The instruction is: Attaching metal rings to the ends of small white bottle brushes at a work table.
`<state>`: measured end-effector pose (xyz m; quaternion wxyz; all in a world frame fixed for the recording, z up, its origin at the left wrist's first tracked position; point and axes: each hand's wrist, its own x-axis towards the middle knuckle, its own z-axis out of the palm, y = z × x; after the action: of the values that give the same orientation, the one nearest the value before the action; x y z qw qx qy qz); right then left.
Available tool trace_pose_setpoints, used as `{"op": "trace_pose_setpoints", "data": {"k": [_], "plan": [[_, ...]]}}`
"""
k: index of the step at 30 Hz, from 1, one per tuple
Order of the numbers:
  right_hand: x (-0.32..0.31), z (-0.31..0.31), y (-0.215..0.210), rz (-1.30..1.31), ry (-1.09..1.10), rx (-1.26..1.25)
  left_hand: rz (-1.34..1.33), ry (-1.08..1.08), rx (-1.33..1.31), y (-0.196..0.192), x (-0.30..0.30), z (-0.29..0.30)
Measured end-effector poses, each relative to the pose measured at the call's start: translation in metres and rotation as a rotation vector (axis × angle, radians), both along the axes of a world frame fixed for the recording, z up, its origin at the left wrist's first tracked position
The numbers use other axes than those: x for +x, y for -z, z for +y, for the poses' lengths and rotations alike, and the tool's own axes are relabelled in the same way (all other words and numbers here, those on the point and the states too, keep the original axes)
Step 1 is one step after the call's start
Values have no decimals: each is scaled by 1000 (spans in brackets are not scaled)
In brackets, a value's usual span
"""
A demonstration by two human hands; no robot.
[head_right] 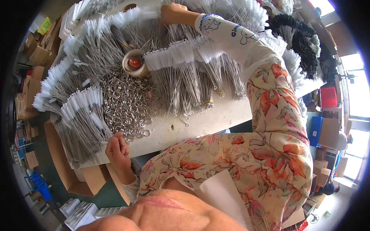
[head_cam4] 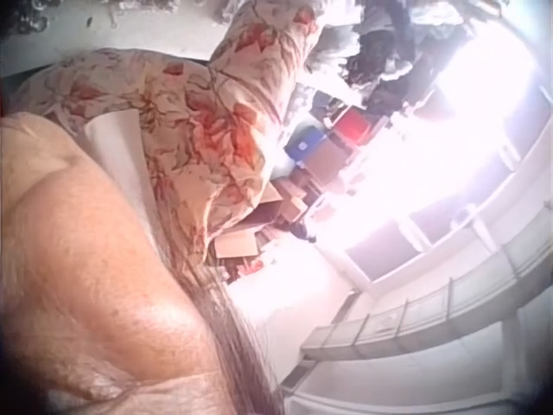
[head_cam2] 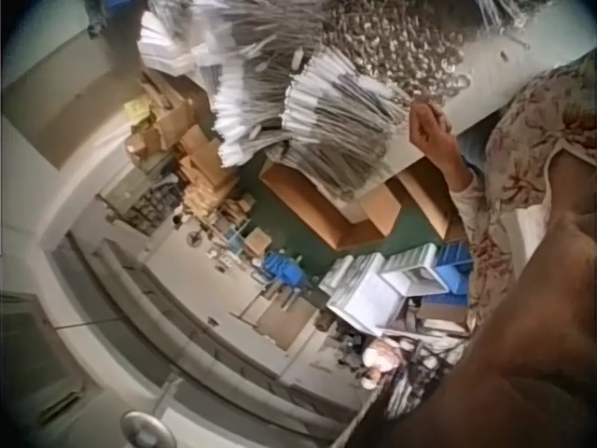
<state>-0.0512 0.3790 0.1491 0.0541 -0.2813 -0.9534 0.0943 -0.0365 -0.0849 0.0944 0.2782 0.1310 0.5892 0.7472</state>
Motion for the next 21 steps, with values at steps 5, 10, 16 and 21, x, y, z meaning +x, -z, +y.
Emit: {"op": "trace_pose_setpoints", "data": {"k": [5, 10, 16, 21], "plan": [[25, 39, -18, -119, -61, 123, -115, 86, 47, 0, 9, 17], [58, 75, -94, 779, -246, -642, 145, 111, 30, -12, 0, 39], [56, -76, -134, 686, -655, -1159, 634, 66, 76, -84, -19, 100], [117, -138, -135, 516, -517, -994, 863, 229, 405, -126, 8, 205]]}}
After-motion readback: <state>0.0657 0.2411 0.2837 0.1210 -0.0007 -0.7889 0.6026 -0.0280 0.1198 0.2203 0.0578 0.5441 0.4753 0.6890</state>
